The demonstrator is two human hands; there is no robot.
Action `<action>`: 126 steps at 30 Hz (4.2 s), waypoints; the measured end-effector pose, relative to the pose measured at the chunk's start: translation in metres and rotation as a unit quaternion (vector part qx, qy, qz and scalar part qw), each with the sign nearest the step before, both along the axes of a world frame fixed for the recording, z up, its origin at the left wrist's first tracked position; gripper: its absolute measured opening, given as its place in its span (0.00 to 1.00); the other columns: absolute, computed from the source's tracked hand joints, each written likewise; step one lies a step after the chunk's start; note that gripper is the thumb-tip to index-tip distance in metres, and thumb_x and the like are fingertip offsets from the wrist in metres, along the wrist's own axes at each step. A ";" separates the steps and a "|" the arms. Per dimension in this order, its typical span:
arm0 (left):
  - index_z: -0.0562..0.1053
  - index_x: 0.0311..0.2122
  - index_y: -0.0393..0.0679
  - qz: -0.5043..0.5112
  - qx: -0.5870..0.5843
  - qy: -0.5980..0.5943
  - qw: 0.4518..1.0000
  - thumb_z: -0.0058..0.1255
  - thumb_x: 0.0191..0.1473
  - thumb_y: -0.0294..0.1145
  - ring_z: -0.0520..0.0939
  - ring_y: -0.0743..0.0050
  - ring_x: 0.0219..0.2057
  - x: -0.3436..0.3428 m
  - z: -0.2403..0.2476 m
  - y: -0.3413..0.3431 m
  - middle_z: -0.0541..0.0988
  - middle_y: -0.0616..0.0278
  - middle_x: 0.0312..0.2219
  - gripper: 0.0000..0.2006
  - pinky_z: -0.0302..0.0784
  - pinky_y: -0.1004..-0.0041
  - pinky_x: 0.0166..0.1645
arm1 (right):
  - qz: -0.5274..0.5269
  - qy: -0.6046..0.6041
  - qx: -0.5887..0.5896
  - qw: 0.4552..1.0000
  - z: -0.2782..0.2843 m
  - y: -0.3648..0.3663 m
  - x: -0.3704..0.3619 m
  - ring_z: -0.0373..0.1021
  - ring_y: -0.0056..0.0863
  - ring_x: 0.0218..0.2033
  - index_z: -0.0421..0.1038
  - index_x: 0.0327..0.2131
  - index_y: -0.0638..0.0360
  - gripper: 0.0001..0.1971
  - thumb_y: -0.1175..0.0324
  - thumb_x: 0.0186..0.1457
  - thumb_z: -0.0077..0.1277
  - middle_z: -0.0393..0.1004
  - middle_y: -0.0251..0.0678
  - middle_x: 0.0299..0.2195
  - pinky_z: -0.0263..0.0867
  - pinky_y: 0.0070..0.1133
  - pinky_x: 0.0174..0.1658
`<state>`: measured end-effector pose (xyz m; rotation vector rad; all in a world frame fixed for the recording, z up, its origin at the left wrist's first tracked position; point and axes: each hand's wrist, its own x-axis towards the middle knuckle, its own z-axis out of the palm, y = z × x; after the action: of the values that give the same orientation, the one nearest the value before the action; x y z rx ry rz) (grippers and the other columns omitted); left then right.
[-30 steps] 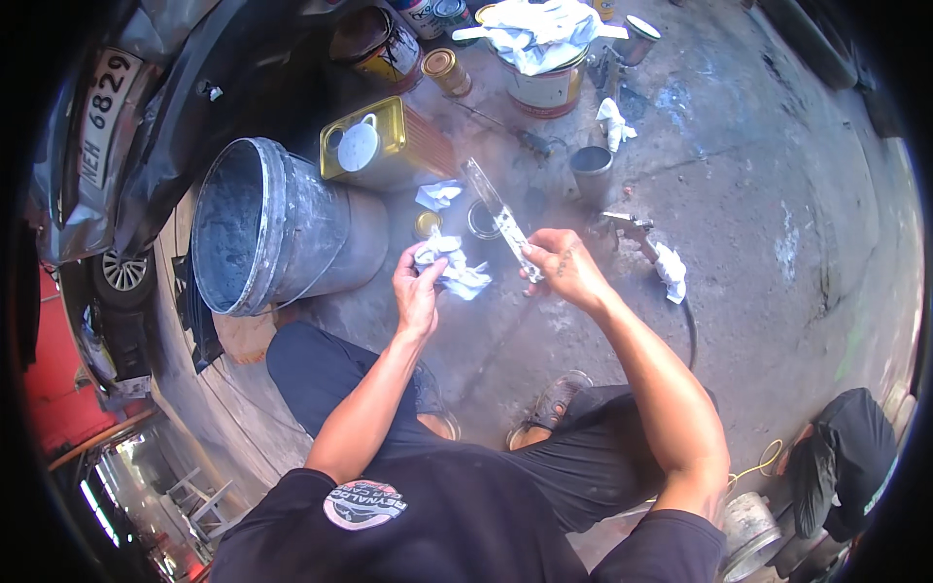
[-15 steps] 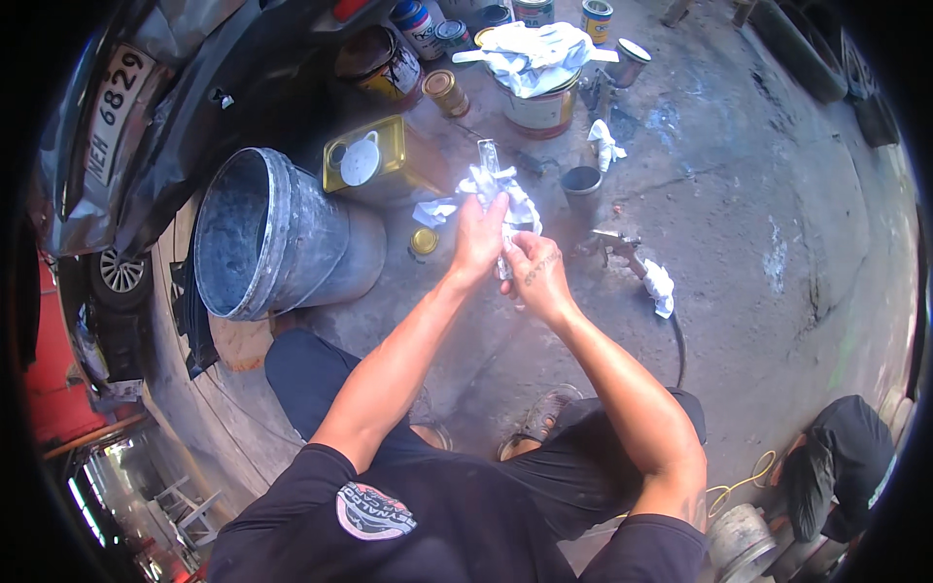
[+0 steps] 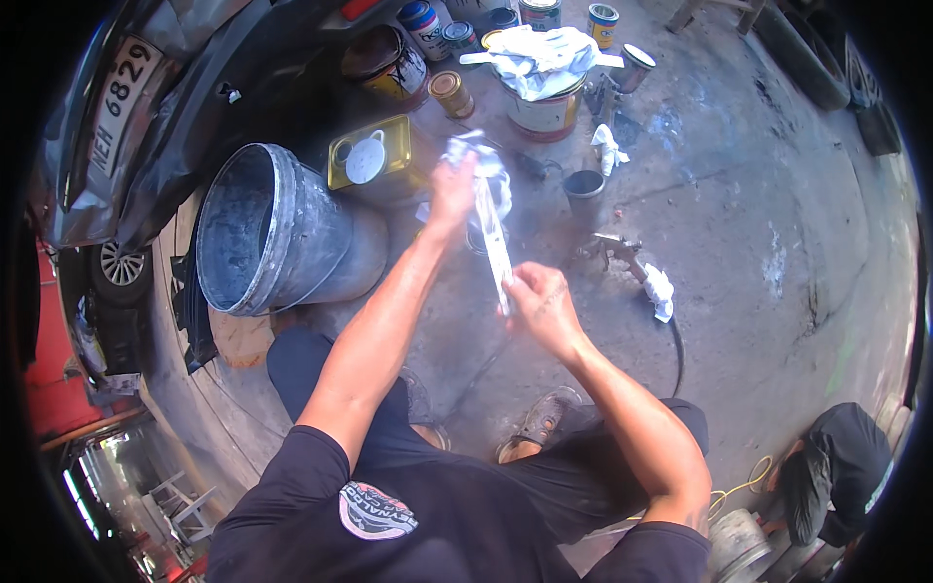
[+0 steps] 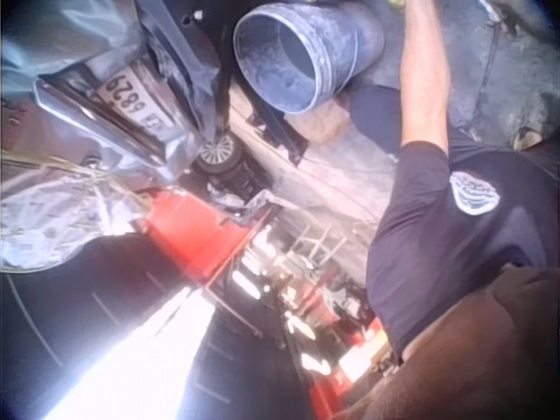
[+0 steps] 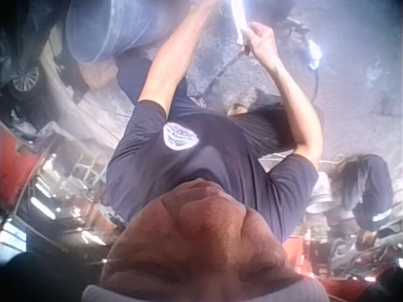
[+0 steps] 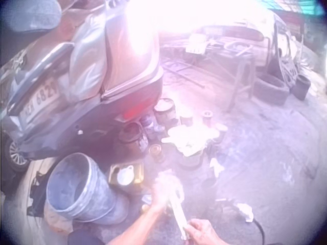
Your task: The person uses a spray gun to apply black paint to a car bumper. They then sit on the floor to refill the spray gun's cup with paint from a can and a yellow container, mixing the fluids before wiping the gun.
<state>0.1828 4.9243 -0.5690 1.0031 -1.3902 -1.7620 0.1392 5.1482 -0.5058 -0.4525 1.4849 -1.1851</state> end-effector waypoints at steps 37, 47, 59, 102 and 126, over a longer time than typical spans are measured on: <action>0.79 0.52 0.44 -0.045 -0.331 -0.386 0.860 0.70 0.49 0.40 0.76 0.47 0.55 0.145 -0.071 0.034 0.79 0.51 0.50 0.25 0.69 0.52 0.61 | -0.070 0.345 -0.048 0.935 0.008 -0.010 -0.069 0.76 0.30 0.27 0.77 0.40 0.68 0.12 0.66 0.67 0.54 0.78 0.45 0.26 0.69 0.31 0.34; 0.81 0.51 0.48 -0.138 -0.457 -0.361 0.801 0.73 0.47 0.39 0.74 0.50 0.56 0.088 -0.040 0.059 0.77 0.57 0.53 0.25 0.67 0.52 0.60 | -0.071 0.308 -0.035 0.948 0.011 -0.014 -0.074 0.75 0.30 0.26 0.76 0.40 0.69 0.12 0.66 0.67 0.55 0.77 0.45 0.24 0.68 0.31 0.34; 0.83 0.46 0.48 -0.163 -0.529 -0.365 0.749 0.70 0.51 0.42 0.69 0.40 0.63 0.086 -0.036 0.059 0.70 0.44 0.61 0.18 0.62 0.45 0.65 | -0.084 0.327 -0.058 0.939 0.012 -0.005 -0.082 0.76 0.37 0.27 0.76 0.40 0.68 0.11 0.67 0.66 0.55 0.78 0.48 0.26 0.69 0.32 0.35; 0.69 0.63 0.39 -0.088 -0.536 -0.164 0.824 0.50 0.61 0.23 0.72 0.42 0.61 -0.006 0.009 0.004 0.72 0.44 0.57 0.24 0.65 0.55 0.68 | -0.109 0.368 -0.080 0.920 0.019 -0.007 -0.089 0.79 0.43 0.26 0.75 0.38 0.66 0.08 0.69 0.66 0.55 0.79 0.48 0.24 0.70 0.32 0.33; 0.58 0.70 0.42 -0.324 -0.505 -0.419 0.681 0.77 0.42 0.47 0.69 0.41 0.62 0.066 -0.013 0.038 0.70 0.47 0.57 0.54 0.58 0.31 0.67 | -0.168 0.316 -0.107 0.928 0.013 -0.017 -0.133 0.77 0.23 0.25 0.78 0.40 0.66 0.11 0.66 0.68 0.54 0.80 0.36 0.24 0.70 0.27 0.30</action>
<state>0.2490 4.9626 -0.5821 0.6454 -3.0845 -0.4391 0.0061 5.1312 -0.4924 -0.8072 2.0509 -1.5719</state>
